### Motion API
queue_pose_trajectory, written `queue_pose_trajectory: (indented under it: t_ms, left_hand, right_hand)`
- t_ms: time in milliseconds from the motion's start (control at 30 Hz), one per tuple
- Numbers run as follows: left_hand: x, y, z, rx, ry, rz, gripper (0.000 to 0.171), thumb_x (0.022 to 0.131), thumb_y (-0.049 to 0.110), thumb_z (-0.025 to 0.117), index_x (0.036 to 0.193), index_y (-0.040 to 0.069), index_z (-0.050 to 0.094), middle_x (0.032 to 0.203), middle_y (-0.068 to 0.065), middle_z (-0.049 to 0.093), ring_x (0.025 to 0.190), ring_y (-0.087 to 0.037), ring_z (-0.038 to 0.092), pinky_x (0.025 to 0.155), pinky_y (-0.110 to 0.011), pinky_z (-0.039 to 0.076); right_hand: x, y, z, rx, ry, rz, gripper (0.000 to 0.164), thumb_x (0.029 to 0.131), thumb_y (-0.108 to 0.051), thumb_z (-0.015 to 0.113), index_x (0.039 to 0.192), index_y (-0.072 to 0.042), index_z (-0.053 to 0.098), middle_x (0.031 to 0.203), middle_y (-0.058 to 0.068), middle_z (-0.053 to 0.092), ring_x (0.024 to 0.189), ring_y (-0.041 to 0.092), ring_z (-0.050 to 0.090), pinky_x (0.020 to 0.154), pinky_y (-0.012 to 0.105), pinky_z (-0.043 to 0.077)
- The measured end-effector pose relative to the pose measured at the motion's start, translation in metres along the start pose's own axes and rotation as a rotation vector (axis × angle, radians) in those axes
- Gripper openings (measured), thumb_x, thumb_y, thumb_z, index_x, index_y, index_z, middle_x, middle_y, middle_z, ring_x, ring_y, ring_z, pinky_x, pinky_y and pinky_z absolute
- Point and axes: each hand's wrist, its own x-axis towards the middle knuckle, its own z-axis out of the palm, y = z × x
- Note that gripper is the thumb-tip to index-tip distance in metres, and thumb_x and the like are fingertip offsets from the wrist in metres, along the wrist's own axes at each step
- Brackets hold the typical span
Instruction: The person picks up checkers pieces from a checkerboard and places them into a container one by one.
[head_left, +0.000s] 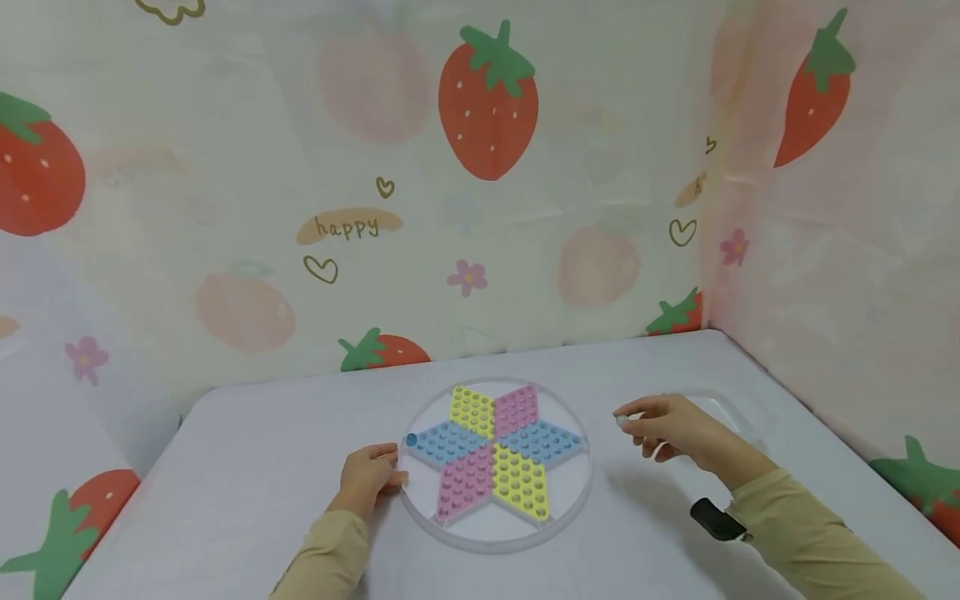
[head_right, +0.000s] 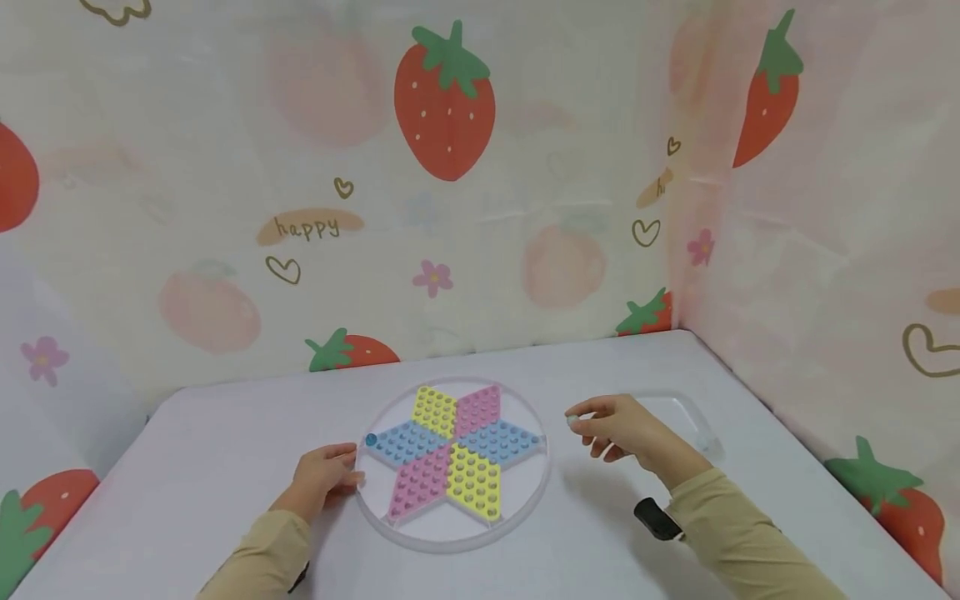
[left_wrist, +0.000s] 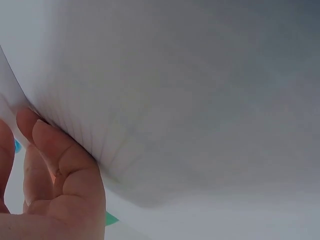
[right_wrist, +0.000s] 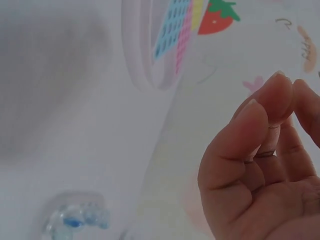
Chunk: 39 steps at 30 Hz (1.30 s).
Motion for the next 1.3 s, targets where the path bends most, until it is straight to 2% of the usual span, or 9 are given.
queue_pose_trajectory:
  t_ms: [300, 433, 633, 733, 867, 967, 1100, 1300]
  left_hand:
    - [0.000, -0.001, 0.002, 0.007, -0.013, -0.008, 0.050, 0.083, -0.004, 0.069, 0.131, -0.006, 0.054, 0.128, -0.026, 0.058, 0.056, -0.015, 0.056, 0.054, -0.026, 0.044]
    - [-0.001, 0.000, -0.002, 0.005, -0.015, -0.011, 0.051, 0.083, -0.005, 0.068, 0.132, -0.006, 0.053, 0.129, -0.026, 0.057, 0.054, -0.014, 0.057, 0.053, -0.026, 0.044]
    - [-0.003, 0.000, -0.008, -0.011, -0.015, -0.012, 0.052, 0.083, -0.005, 0.067, 0.133, -0.007, 0.052, 0.128, -0.026, 0.057, 0.050, -0.011, 0.057, 0.051, -0.025, 0.044]
    - [-0.002, -0.001, -0.006, -0.026, -0.027, -0.019, 0.050, 0.084, -0.004, 0.067, 0.132, -0.007, 0.052, 0.122, -0.025, 0.061, 0.049, -0.011, 0.057, 0.051, -0.024, 0.045]
    - [-0.001, -0.001, -0.002, -0.032, -0.027, -0.033, 0.049, 0.085, -0.004, 0.065, 0.133, -0.005, 0.053, 0.126, -0.026, 0.059, 0.049, -0.011, 0.056, 0.051, -0.024, 0.045]
    - [0.000, 0.001, 0.000, -0.039, -0.034, -0.041, 0.051, 0.085, -0.006, 0.065, 0.134, -0.004, 0.052, 0.133, -0.026, 0.054, 0.049, -0.011, 0.056, 0.051, -0.024, 0.045]
    - [-0.001, 0.003, 0.000, -0.037, -0.033, -0.043, 0.050, 0.086, -0.005, 0.064, 0.134, -0.004, 0.052, 0.133, -0.027, 0.054, 0.049, -0.011, 0.056, 0.052, -0.024, 0.045]
    - [-0.004, 0.003, -0.001, -0.043, -0.029, -0.039, 0.048, 0.087, -0.006, 0.063, 0.133, -0.005, 0.052, 0.130, -0.028, 0.055, 0.049, -0.011, 0.055, 0.052, -0.023, 0.047]
  right_hand:
    - [-0.008, 0.009, -0.019, -0.003, 0.009, -0.012, 0.047, 0.094, -0.023, 0.066, 0.129, 0.006, 0.055, 0.080, 0.005, 0.057, 0.069, 0.018, 0.058, 0.064, 0.031, 0.050]
    - [-0.006, 0.008, -0.029, 0.009, -0.002, -0.008, 0.048, 0.094, -0.024, 0.065, 0.130, 0.006, 0.054, 0.079, 0.004, 0.057, 0.069, 0.017, 0.057, 0.064, 0.030, 0.050]
    - [-0.001, 0.005, -0.045, -0.008, 0.023, 0.014, 0.050, 0.095, -0.023, 0.065, 0.133, 0.005, 0.052, 0.079, 0.004, 0.057, 0.071, 0.016, 0.058, 0.065, 0.030, 0.050]
    - [-0.003, 0.005, -0.052, -0.021, 0.037, 0.027, 0.050, 0.095, -0.022, 0.065, 0.133, 0.006, 0.051, 0.081, 0.004, 0.058, 0.072, 0.017, 0.059, 0.065, 0.030, 0.050]
    - [-0.006, 0.007, -0.060, -0.038, 0.044, 0.027, 0.052, 0.095, -0.024, 0.065, 0.134, 0.006, 0.050, 0.083, 0.004, 0.059, 0.075, 0.017, 0.059, 0.067, 0.030, 0.051]
    - [-0.005, 0.011, -0.066, -0.057, 0.047, 0.026, 0.053, 0.096, -0.024, 0.063, 0.135, 0.007, 0.048, 0.090, 0.005, 0.060, 0.078, 0.017, 0.058, 0.068, 0.031, 0.051]
    - [-0.002, 0.017, -0.072, -0.088, 0.052, 0.033, 0.055, 0.096, -0.026, 0.061, 0.136, 0.009, 0.046, 0.106, 0.010, 0.063, 0.086, 0.019, 0.057, 0.072, 0.032, 0.050]
    - [0.005, 0.029, -0.080, -0.168, 0.075, 0.069, 0.058, 0.096, -0.032, 0.062, 0.136, 0.008, 0.048, 0.126, 0.019, 0.059, 0.105, 0.032, 0.054, 0.080, 0.034, 0.049]
